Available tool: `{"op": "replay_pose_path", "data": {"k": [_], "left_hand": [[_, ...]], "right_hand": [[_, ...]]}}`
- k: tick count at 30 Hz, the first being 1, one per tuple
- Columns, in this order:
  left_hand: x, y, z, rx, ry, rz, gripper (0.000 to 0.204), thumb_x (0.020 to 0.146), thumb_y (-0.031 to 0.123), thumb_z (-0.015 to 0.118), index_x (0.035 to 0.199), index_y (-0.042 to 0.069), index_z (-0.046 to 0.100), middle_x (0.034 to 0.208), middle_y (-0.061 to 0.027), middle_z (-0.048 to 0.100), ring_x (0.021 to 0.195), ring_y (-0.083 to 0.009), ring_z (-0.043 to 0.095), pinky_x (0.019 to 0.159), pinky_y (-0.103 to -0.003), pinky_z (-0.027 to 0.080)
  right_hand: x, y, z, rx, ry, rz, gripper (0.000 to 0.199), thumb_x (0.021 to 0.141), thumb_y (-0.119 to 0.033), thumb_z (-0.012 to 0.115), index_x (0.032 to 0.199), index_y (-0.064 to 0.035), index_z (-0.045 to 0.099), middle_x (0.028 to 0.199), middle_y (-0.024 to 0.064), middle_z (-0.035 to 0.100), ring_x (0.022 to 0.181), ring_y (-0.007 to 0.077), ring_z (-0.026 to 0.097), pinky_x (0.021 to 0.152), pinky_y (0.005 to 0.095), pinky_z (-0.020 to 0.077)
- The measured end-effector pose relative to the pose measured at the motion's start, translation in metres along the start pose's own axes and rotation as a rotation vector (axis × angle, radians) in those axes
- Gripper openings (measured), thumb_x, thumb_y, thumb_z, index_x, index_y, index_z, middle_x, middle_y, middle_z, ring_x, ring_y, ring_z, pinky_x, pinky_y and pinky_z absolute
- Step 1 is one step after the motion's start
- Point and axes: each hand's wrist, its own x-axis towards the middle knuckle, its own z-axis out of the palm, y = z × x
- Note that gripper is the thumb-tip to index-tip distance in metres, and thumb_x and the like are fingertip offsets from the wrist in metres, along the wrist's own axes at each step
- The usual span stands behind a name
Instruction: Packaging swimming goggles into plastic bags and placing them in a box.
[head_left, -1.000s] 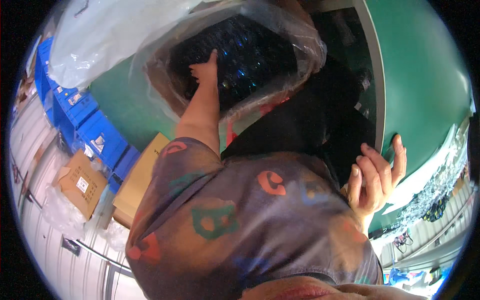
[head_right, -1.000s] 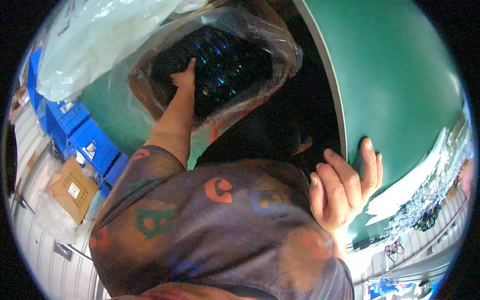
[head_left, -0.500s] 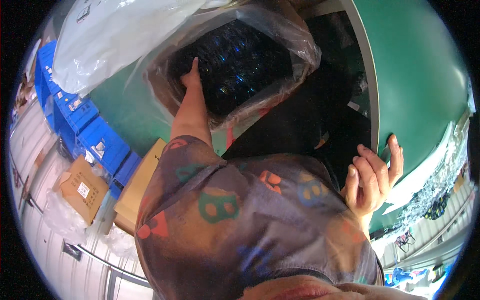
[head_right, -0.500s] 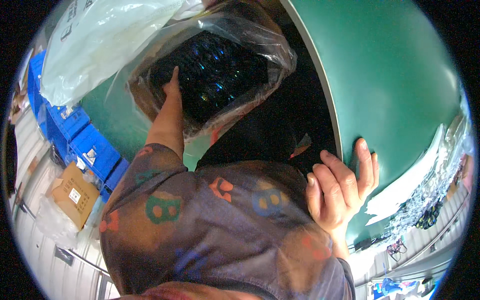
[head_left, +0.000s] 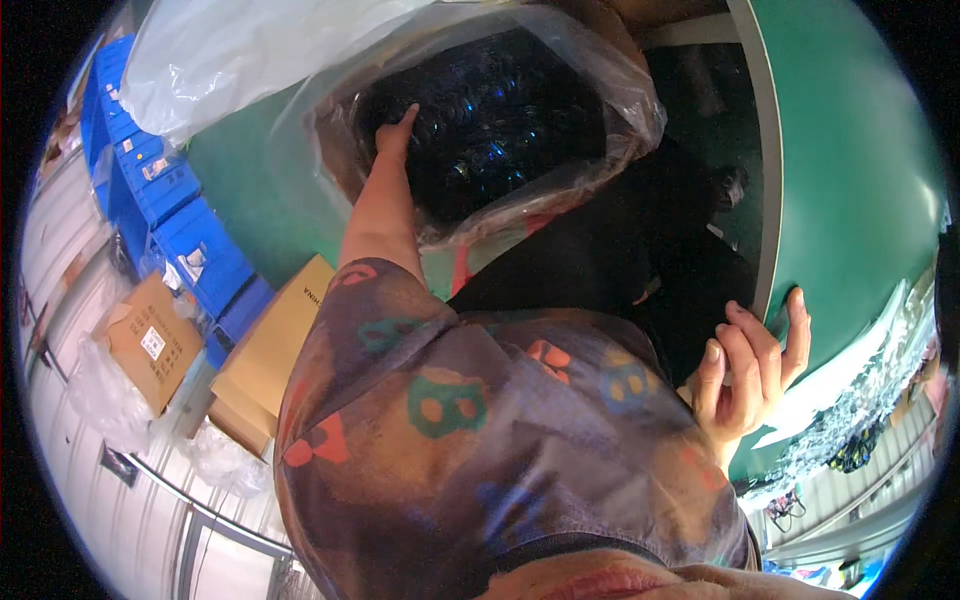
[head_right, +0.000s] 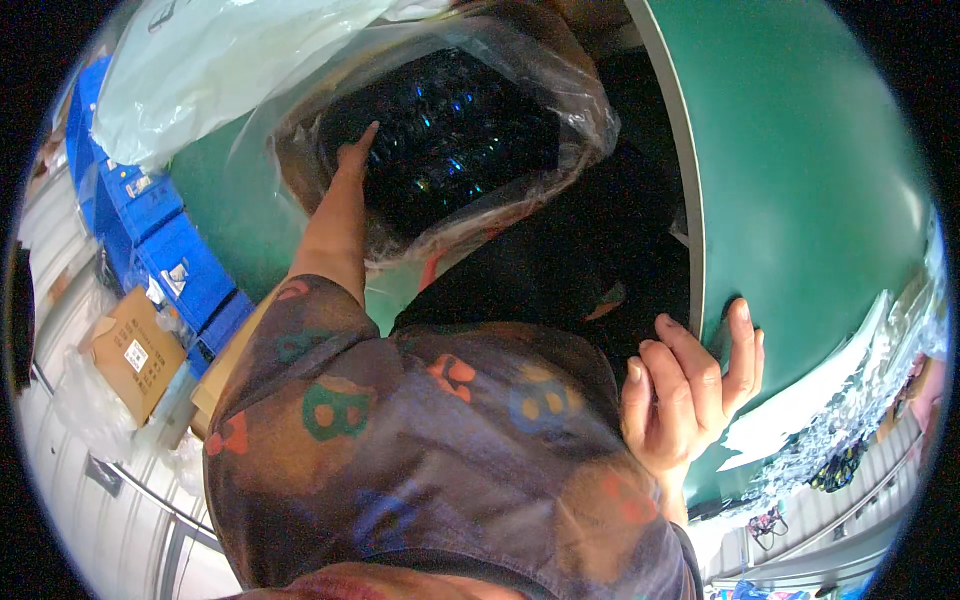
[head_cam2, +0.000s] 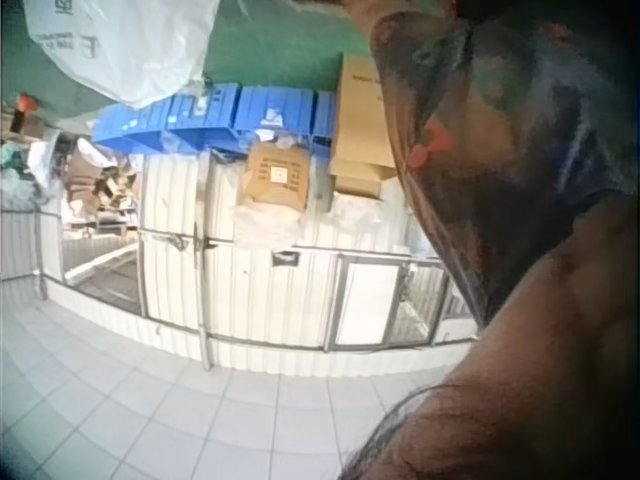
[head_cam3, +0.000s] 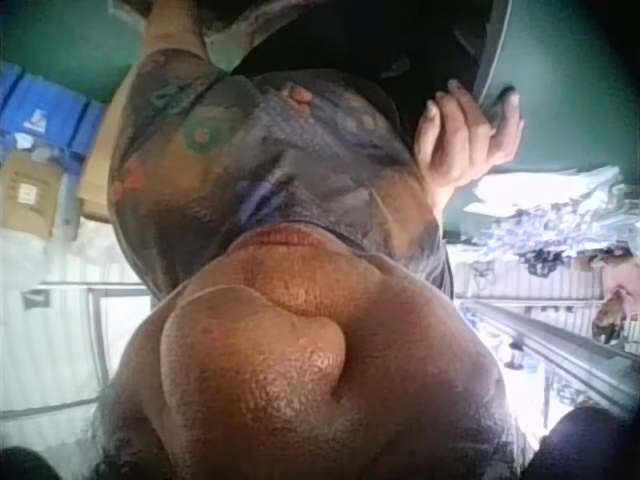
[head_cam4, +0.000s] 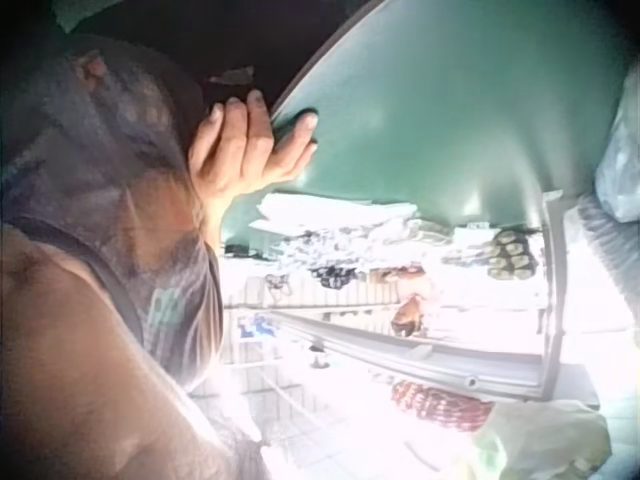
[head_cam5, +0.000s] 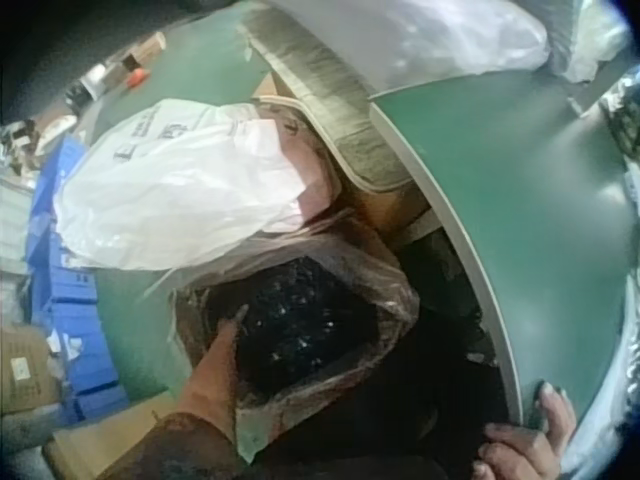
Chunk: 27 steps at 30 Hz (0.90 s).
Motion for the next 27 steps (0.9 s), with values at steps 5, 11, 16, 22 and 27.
{"op": "replay_pose_path", "data": {"k": [5, 11, 16, 22, 27], "left_hand": [[-0.019, 0.019, -0.006, 0.637, 0.091, 0.317, 0.097, 0.079, 0.07, 0.071, 0.132, -0.011, 0.057, 0.14, -0.0322, 0.053, 0.128, -0.0457, 0.054, 0.108, -0.051, 0.044], [-0.101, 0.045, 0.042, 0.373, 0.319, 0.194, 0.122, 0.075, 0.071, 0.073, 0.152, -0.011, 0.023, 0.14, -0.0308, 0.049, 0.128, -0.0457, 0.052, 0.111, -0.055, 0.038], [-0.137, 0.106, 0.065, 0.3, 0.242, -0.043, 0.156, 0.051, 0.082, 0.082, 0.156, -0.009, 0.009, 0.158, -0.0302, 0.026, 0.147, -0.0441, 0.028, 0.12, -0.06, 0.022], [-0.132, 0.123, 0.071, 0.335, 0.274, -0.178, 0.153, 0.05, 0.073, 0.089, 0.158, -0.002, 0.01, 0.16, -0.0267, 0.026, 0.149, -0.0403, 0.027, 0.119, -0.058, 0.025], [-0.098, 0.087, 0.033, 0.381, 0.148, -0.026, 0.135, 0.06, 0.064, 0.086, 0.156, -0.002, 0.017, 0.152, -0.0247, 0.043, 0.137, -0.0393, 0.047, 0.115, -0.055, 0.033]], "right_hand": [[0.0, 0.001, 0.003, 0.006, 0.0, 0.0, 0.01, 0.09, -0.02, 0.069, 0.093, -0.0105, 0.071, 0.107, 0.0046, 0.074, 0.133, 0.0445, 0.052, 0.115, 0.0572, 0.0295], [0.001, 0.0, 0.003, -0.001, 0.012, -0.01, 0.012, 0.09, -0.019, 0.069, 0.096, -0.0097, 0.071, 0.107, 0.0045, 0.074, 0.133, 0.044, 0.051, 0.115, 0.0575, 0.0295], [-0.003, 0.003, 0.005, 0.001, 0.005, -0.021, 0.012, 0.091, -0.02, 0.067, 0.097, -0.0098, 0.071, 0.11, 0.0043, 0.073, 0.134, 0.0445, 0.05, 0.114, 0.0585, 0.0295], [-0.002, 0.009, -0.002, 0.094, 0.002, -0.004, 0.018, 0.094, -0.025, 0.064, 0.089, -0.0091, 0.071, 0.105, 0.0063, 0.074, 0.132, 0.045, 0.052, 0.115, 0.059, 0.0289], [-0.002, 0.016, -0.007, 0.164, 0.002, -0.004, 0.023, 0.093, -0.026, 0.064, 0.08, -0.009, 0.07, 0.099, 0.0075, 0.074, 0.131, 0.0441, 0.054, 0.116, 0.0583, 0.028]]}}
